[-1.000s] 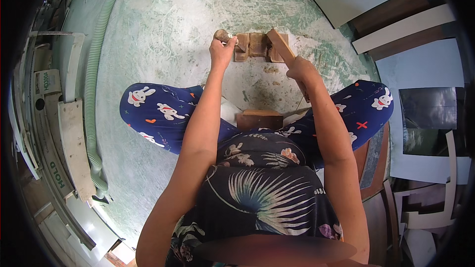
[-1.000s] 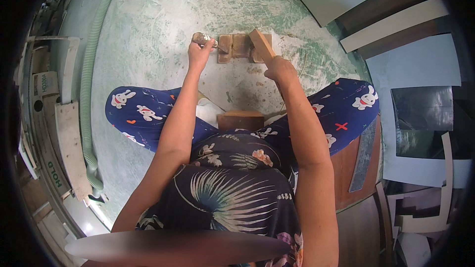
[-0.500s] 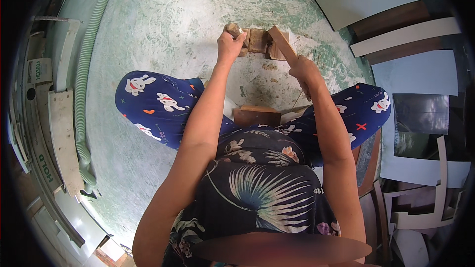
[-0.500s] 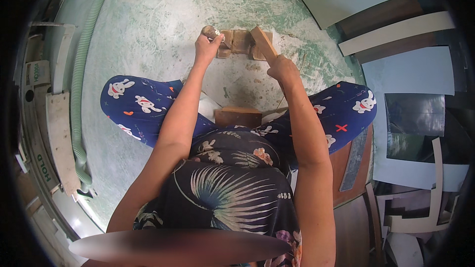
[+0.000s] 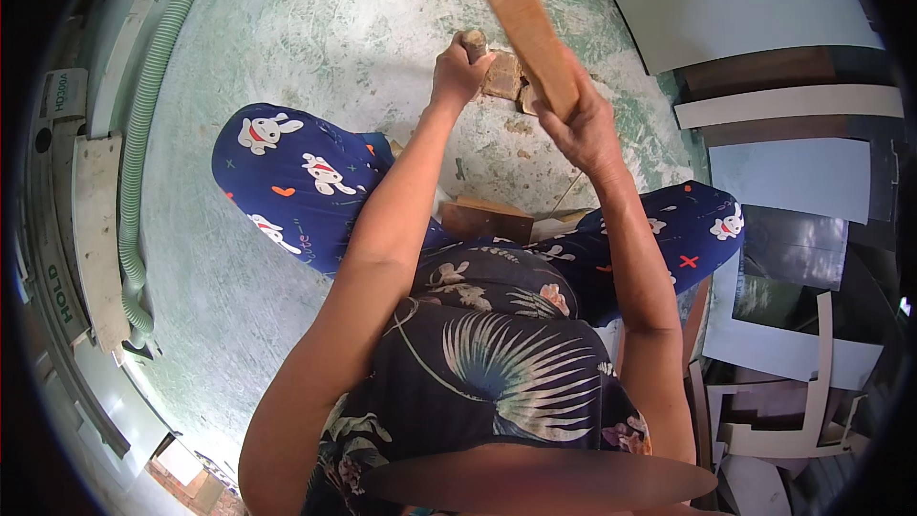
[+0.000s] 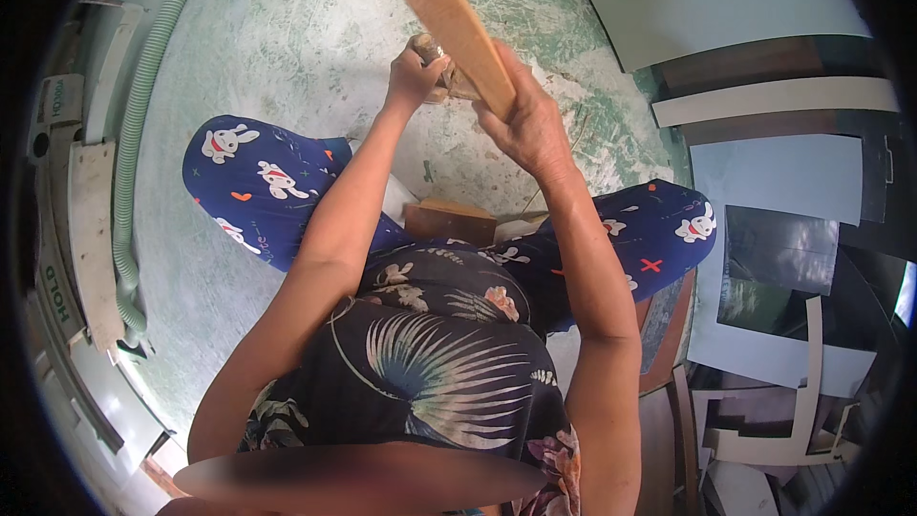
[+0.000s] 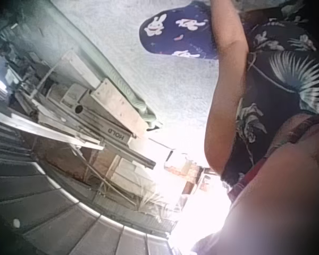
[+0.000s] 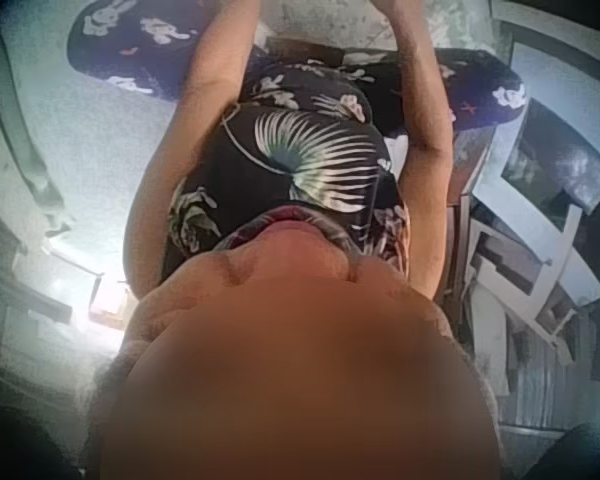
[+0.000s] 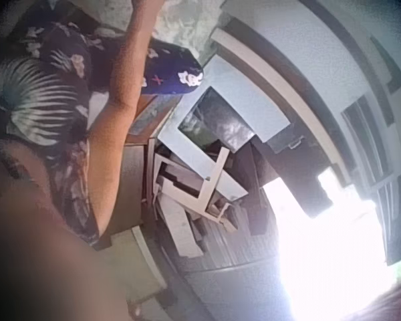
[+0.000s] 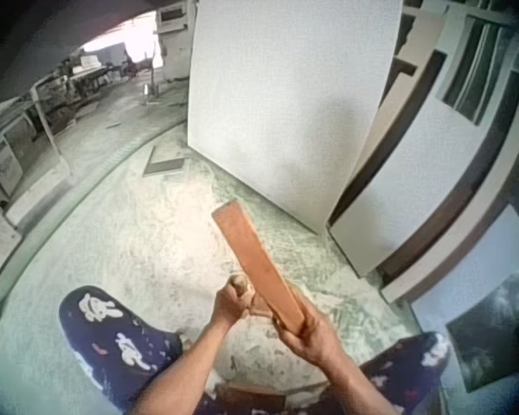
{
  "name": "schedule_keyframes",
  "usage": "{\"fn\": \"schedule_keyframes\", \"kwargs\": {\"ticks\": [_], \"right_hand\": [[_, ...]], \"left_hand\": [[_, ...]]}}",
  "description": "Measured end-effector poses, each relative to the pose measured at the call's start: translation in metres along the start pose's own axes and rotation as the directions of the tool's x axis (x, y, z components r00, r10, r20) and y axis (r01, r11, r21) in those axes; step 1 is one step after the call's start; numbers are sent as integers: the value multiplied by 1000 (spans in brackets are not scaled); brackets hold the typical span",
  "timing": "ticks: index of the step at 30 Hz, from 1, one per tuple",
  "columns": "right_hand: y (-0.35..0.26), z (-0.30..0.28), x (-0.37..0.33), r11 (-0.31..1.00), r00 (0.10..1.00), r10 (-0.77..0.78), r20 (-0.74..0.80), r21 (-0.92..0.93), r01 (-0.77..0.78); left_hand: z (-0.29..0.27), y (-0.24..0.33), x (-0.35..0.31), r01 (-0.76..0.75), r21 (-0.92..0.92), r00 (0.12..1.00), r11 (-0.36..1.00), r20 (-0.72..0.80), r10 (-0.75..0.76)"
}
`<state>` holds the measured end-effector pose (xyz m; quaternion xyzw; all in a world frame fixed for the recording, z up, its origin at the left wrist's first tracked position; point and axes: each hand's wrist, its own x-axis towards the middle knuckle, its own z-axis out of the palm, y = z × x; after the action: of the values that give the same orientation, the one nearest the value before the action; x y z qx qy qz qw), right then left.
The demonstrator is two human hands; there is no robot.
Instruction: Chiseling a piece of wood using a hammer and a chisel.
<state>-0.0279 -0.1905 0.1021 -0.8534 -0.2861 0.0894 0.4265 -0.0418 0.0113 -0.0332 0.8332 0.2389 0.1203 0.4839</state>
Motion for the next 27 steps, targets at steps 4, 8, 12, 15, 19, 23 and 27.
{"fn": "schedule_keyframes", "kwargs": {"ticks": [4, 8, 12, 15, 19, 23, 27], "right_hand": [[16, 9, -3, 970, 950, 211, 231, -169, -175], [14, 0, -6, 954, 932, 299, 205, -33, -299], [20, -16, -8, 949, 951, 300, 77, 77, -306], [22, -23, -9, 935, 937, 350, -12, 68, -349], [19, -25, -9, 923, 925, 380, -21, 65, -378], [22, -20, -9, 942, 943, 333, 10, 44, -333], [30, -13, -10, 942, 941, 334, 55, -5, -334]], "left_hand": [[0, 0, -2, 28, -40, 999, 999, -31, -29], [-7, 5, 0, 3, -79, 996, 997, -94, -10], [-16, 26, 3, 28, -56, 990, 998, -134, -35], [-19, 25, 7, 7, -39, 988, 999, -155, -13], [-12, 20, 4, 13, -74, 992, 997, -125, -22], [-2, 14, 1, 4, -109, 997, 994, -76, -13], [1, 8, 2, 12, -79, 996, 997, -84, -18]]}}
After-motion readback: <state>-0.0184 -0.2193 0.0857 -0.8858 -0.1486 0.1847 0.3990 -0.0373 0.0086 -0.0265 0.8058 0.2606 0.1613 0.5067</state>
